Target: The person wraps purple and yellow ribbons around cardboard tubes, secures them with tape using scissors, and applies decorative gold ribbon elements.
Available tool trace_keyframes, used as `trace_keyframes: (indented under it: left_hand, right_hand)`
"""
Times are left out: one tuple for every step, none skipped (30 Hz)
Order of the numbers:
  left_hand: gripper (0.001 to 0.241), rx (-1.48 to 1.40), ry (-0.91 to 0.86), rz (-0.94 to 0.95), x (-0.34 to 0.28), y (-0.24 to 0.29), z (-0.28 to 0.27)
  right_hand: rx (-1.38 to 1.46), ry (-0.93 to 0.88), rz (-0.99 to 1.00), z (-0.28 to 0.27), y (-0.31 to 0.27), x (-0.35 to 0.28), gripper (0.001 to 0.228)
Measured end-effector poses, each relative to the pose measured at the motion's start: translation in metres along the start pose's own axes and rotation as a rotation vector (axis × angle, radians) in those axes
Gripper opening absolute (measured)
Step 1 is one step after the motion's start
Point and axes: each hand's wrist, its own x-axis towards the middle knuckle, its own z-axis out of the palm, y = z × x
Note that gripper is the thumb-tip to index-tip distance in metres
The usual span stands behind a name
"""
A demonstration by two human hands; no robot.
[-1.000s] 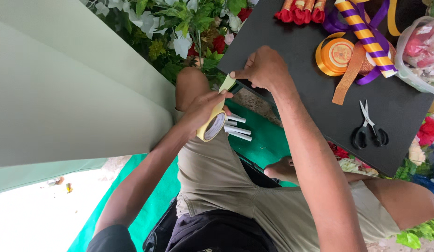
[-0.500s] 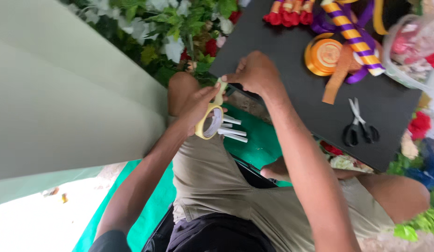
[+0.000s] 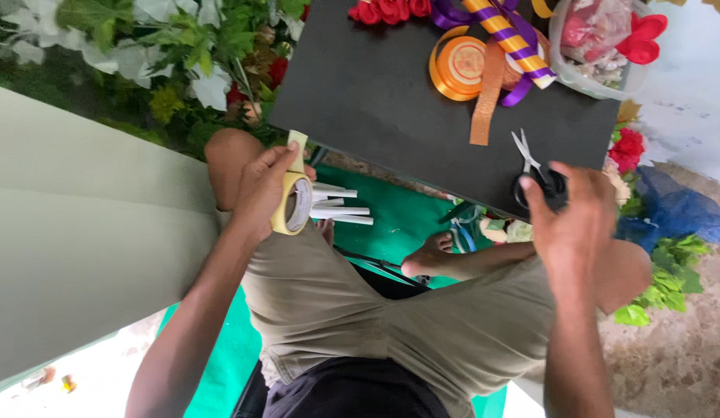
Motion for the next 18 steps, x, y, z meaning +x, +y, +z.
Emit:
trace_keyframes:
  left_hand:
    - [0.028, 0.002, -0.005, -0.005, -0.005, 0.005, 0.004]
    - [0.031, 0.034, 0.007, 0.008, -0.010, 0.011, 0.008]
    - [0.035, 0.069, 0.018, 0.023, -0.015, 0.017, 0.011]
    - [0.035, 0.071, 0.012, 0.021, -0.014, 0.014, 0.014]
    - [0.031, 0.059, 0.014, 0.048, -0.014, 0.014, 0.014]
    - [0.027, 0.046, 0.016, 0.075, -0.014, 0.014, 0.012]
    - [0.027, 0.045, 0.027, 0.082, -0.010, 0.010, 0.012]
    - [0.028, 0.063, 0.023, 0.097, -0.005, 0.007, 0.010]
    - [0.029, 0.081, 0.027, 0.107, -0.003, 0.001, 0.005]
    - [0.029, 0.080, 0.046, 0.110, 0.001, -0.004, 0.006]
    - [0.028, 0.095, 0.052, 0.104, 0.006, -0.007, 0.004]
    - [0.028, 0.111, 0.058, 0.098, 0.012, -0.011, 0.001]
    - [0.028, 0.104, 0.077, 0.098, 0.010, -0.009, 0.002]
    - [0.028, 0.060, 0.045, 0.098, 0.008, -0.007, 0.002]
    - [0.029, 0.015, 0.006, 0.098, 0.008, -0.006, 0.004]
    - [0.029, 0.008, 0.019, 0.099, 0.005, -0.004, 0.003]
    - [0.029, 0.012, 0.014, 0.104, 0.003, -0.003, 0.004]
    - [0.029, 0.015, 0.009, 0.110, 0.001, -0.002, 0.006]
  right_hand:
    - [-0.005, -0.003, 0.005, 0.004, 0.015, -0.007, 0.039]
    - [0.040, -0.019, 0.021, 0.007, 0.030, -0.014, 0.041]
    - [0.087, -0.032, 0.037, 0.011, 0.045, -0.021, 0.043]
    - [0.083, -0.032, 0.043, 0.010, 0.048, -0.025, 0.043]
    - [0.103, -0.048, 0.051, 0.011, 0.049, -0.025, 0.041]
    - [0.123, -0.064, 0.059, 0.013, 0.048, -0.025, 0.039]
    - [0.133, -0.062, 0.051, 0.012, 0.051, -0.025, 0.039]
    - [0.074, -0.092, 0.038, 0.011, 0.053, -0.026, 0.043]
    - [0.019, -0.129, 0.020, 0.012, 0.053, -0.028, 0.047]
    - [0.033, -0.133, 0.008, 0.013, 0.063, -0.036, 0.047]
    - [0.032, -0.118, -0.012, 0.018, 0.073, -0.041, 0.043]
    - [0.031, -0.103, -0.032, 0.023, 0.082, -0.045, 0.042]
    - [0.041, -0.109, -0.048, 0.017, 0.079, -0.045, 0.042]
    - [0.027, -0.151, 0.027, 0.012, 0.077, -0.045, 0.042]
    - [0.006, -0.190, 0.105, 0.004, 0.075, -0.045, 0.043]
    - [0.012, -0.194, 0.092, -0.001, 0.066, -0.046, 0.043]
    - [-0.087, -0.206, 0.168, -0.007, 0.059, -0.045, 0.043]
    - [-0.186, -0.216, 0.245, -0.014, 0.052, -0.045, 0.044]
